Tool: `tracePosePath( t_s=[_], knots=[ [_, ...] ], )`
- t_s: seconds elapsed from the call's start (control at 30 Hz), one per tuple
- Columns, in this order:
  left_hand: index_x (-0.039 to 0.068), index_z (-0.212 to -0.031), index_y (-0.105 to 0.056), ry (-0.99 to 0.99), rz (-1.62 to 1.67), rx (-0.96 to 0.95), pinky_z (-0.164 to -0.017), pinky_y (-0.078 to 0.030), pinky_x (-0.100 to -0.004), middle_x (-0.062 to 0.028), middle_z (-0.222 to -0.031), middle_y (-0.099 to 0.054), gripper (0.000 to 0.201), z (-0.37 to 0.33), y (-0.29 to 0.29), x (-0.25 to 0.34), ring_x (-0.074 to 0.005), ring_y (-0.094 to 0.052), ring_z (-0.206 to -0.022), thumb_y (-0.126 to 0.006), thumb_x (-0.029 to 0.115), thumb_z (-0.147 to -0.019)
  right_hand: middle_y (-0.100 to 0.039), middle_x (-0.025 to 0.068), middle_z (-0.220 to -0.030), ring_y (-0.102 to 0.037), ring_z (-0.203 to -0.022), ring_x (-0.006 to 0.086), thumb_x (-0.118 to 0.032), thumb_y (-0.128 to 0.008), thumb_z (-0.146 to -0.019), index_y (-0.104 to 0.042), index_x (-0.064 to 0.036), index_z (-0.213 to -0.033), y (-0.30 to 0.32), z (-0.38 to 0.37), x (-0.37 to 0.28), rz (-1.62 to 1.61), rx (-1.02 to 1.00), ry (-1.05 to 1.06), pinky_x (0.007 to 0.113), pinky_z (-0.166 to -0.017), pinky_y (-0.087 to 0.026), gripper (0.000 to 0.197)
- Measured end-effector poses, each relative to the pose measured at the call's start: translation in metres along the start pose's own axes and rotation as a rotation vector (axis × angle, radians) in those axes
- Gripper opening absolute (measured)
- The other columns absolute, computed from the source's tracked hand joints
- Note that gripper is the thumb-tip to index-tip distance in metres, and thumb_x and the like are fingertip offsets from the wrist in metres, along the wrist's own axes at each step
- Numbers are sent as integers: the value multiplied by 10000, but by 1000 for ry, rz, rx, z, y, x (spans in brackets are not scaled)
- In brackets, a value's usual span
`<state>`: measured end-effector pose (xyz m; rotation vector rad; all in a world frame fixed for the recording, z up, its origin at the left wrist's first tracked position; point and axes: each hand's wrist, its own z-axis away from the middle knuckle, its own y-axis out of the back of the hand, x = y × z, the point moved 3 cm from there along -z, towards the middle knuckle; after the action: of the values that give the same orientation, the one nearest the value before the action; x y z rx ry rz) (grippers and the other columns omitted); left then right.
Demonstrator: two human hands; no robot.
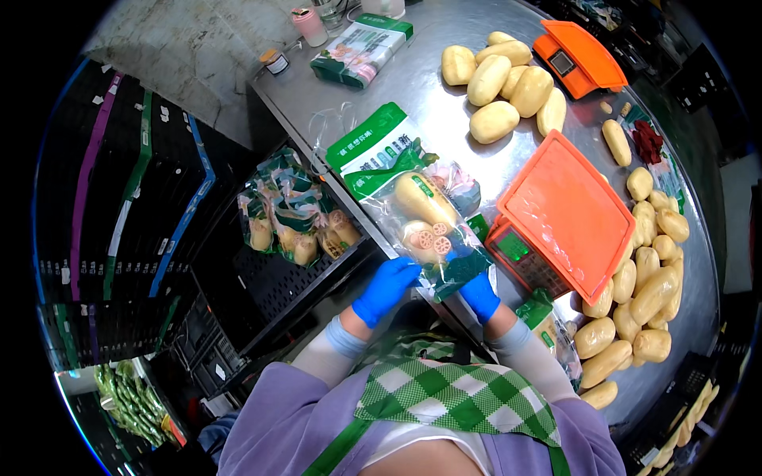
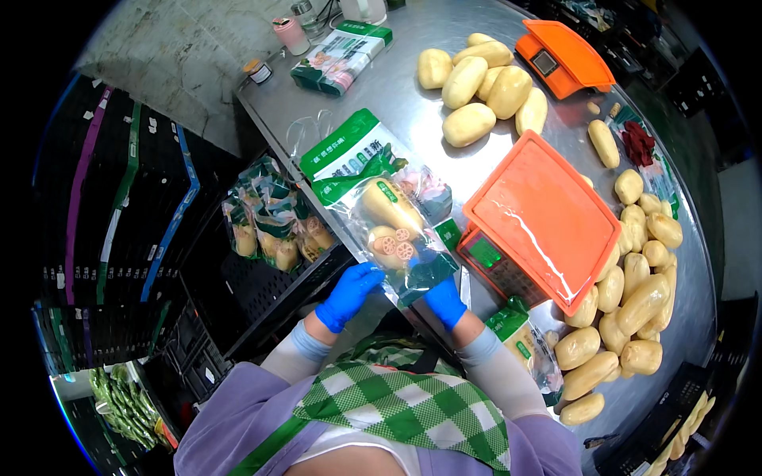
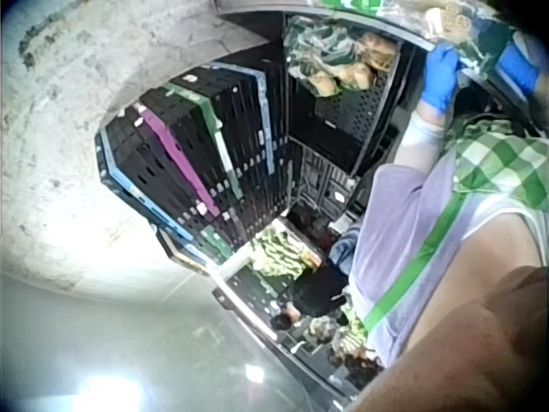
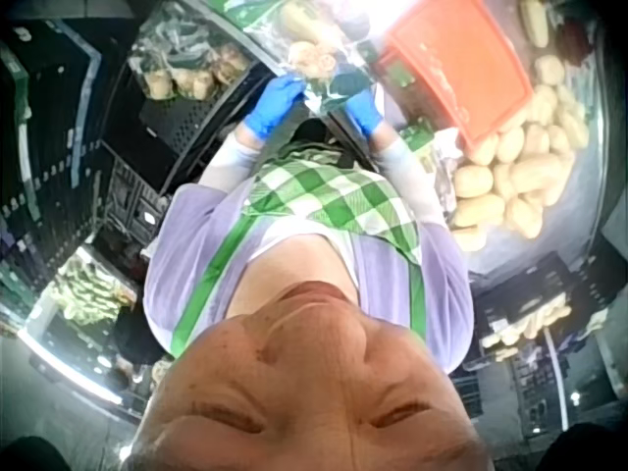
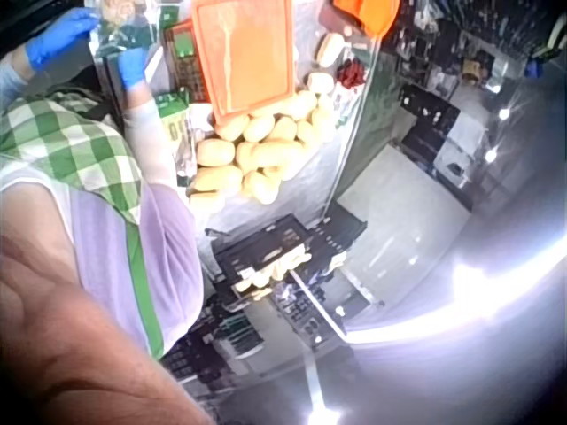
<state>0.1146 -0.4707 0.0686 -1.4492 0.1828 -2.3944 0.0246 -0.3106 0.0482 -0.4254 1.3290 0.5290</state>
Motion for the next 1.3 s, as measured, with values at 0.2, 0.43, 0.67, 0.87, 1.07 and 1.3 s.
tracePosePath(
  t_s=[0.2, 0.43, 0.67, 0.87, 1.07, 1.3],
  knots=[
    [-2, -975, -647, 40, -191, -118, -767, -493, -271, -24, -892, -631, 174, -8, -2, -1, -104, -580, -820, -567, 144, -921, -588, 102, -1159, -574, -1035, 170, -72, -680, -843, -454, -11, -1320, -7, 5, 67, 29, -129, -6, 325, -896, -489, 532],
    [-27, -1111, -642, -1, -19, -158, -877, -483, -292, -59, -1017, -670, 239, -6, -12, 6, -131, -604, -940, -547, 103, -934, -590, 100, -1177, -595, -1038, 190, -66, -597, -909, -444, -25, -1332, -36, -2, 25, -917, -131, -138, 333, -880, -510, 451],
    [-25, -1164, -630, 27, -213, -244, -890, -483, -306, -78, -1079, -666, 281, -18, -10, 1, -147, -605, -974, -543, 115, -936, -593, 100, -1182, -606, -1023, 201, -70, -576, -920, -449, -32, -1330, -33, -31, 32, -1247, -196, -211, 334, -873, -514, 431],
    [-14, -1219, -573, -7, 148, -213, -916, -499, -355, -116, -1203, -614, 336, -24, -8, 42, -198, -609, -1067, -538, 159, -932, -651, 109, -1080, -632, -964, 260, -77, -596, -879, -585, -37, -1199, 16, -22, -7, -178, -70, 39, 343, -866, -504, 322],
    [0, -1056, -586, -191, 577, -330, -819, -554, -357, -105, -963, -636, 175, -49, -16, 123, -216, -645, -886, -510, 116, -948, -641, 149, -1040, -637, -921, 282, -28, -698, -802, -619, 2, -1073, 47, 37, -99, 181, 547, 546, 339, -836, -503, 284],
    [-39, -1219, -530, -198, 783, -456, -929, -521, -432, -202, -1213, -594, 348, -67, -16, 182, -316, -587, -1139, -517, 181, -949, -498, 195, -1353, -465, -1238, 409, -272, -740, -771, -508, -49, -1312, 19, 36, 14, 770, 146, 330, 449, -1024, -401, 630]
  ],
)
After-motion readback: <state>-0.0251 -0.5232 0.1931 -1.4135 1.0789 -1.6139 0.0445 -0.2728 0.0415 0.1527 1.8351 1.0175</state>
